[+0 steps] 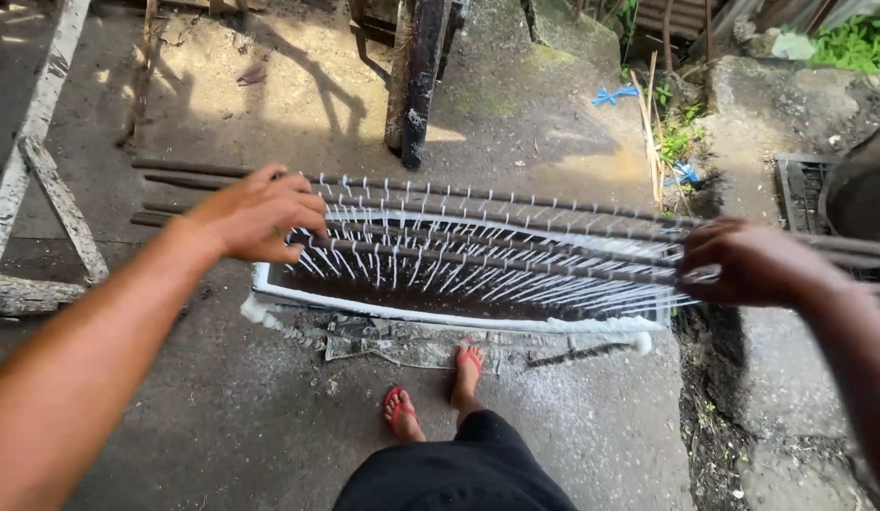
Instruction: Dipping multiple racks of candle wicks into a trough of molten wax and hanging them on a wooden frame to dry.
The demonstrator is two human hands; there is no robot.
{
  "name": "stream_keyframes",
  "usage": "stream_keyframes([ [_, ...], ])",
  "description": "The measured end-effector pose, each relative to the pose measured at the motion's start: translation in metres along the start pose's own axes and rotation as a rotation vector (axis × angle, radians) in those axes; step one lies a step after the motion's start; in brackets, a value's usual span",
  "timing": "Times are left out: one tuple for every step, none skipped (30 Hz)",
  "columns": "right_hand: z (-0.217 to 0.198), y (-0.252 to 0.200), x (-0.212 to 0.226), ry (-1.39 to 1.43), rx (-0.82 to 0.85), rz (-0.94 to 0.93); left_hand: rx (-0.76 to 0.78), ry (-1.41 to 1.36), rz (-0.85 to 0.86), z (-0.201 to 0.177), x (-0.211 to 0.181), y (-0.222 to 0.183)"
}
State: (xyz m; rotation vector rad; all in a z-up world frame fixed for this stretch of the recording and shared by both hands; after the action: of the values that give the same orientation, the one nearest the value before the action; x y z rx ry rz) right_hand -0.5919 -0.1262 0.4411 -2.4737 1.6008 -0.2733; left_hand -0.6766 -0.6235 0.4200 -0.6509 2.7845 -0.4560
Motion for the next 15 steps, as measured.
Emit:
stream_keyframes([
  [0.026, 0.007, -0.006, -0.009, 0.079, 0.064, -0.005, -0.026, -0.007, 0.014, 0.002, 0.008],
  [0.052, 0.012, -0.013, -0.018, 0.158, 0.128, -0.010, -0.051, -0.015, 0.027, 0.004, 0.016],
  [0.066, 0.018, -0.012, -0.011, 0.164, 0.125, -0.002, -0.057, -0.014, 0.044, 0.009, 0.023],
  [0.083, 0.023, -0.014, -0.009, 0.190, 0.156, -0.016, -0.038, 0.016, 0.059, 0.012, 0.031],
  [0.099, 0.026, -0.018, -0.007, 0.214, 0.190, -0.031, -0.017, 0.048, 0.072, 0.013, 0.041],
  [0.113, 0.030, -0.022, -0.001, 0.219, 0.190, -0.024, -0.020, 0.051, 0.084, 0.016, 0.046],
  [0.122, 0.034, -0.019, 0.031, 0.190, 0.137, -0.012, -0.002, 0.049, 0.096, 0.019, 0.052],
  [0.131, 0.038, -0.016, 0.063, 0.160, 0.085, 0.000, 0.015, 0.047, 0.108, 0.022, 0.057],
  [0.139, 0.042, -0.017, 0.067, 0.164, 0.084, 0.005, 0.012, 0.048, 0.118, 0.023, 0.061],
  [0.147, 0.046, -0.021, 0.054, 0.172, 0.130, 0.007, 0.036, 0.006, 0.127, 0.029, 0.063],
  [0.155, 0.050, -0.025, 0.041, 0.179, 0.175, 0.009, 0.059, -0.036, 0.136, 0.034, 0.065],
  [0.157, 0.053, -0.023, 0.044, 0.183, 0.174, 0.013, 0.056, -0.036, 0.145, 0.037, 0.068],
  [0.160, 0.055, -0.022, 0.034, 0.203, 0.184, 0.017, 0.043, -0.042, 0.155, 0.040, 0.070],
  [0.164, 0.057, -0.020, 0.025, 0.224, 0.193, 0.022, 0.030, -0.048, 0.164, 0.042, 0.072],
  [0.168, 0.059, -0.020, 0.027, 0.227, 0.192, 0.024, 0.026, -0.048, 0.167, 0.041, 0.073],
])
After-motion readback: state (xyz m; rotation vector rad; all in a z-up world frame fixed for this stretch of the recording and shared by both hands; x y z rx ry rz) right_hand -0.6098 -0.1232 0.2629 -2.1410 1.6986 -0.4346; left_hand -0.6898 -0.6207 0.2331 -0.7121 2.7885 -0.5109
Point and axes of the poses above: each hand's wrist, its own y-axis towards the middle knuckle, its own z-axis out of the palm, x = y × z, the point moved 10 cm from there along y, towards the middle knuckle, and after that the axes turned 11 degrees about z, right-handed, at the moved point
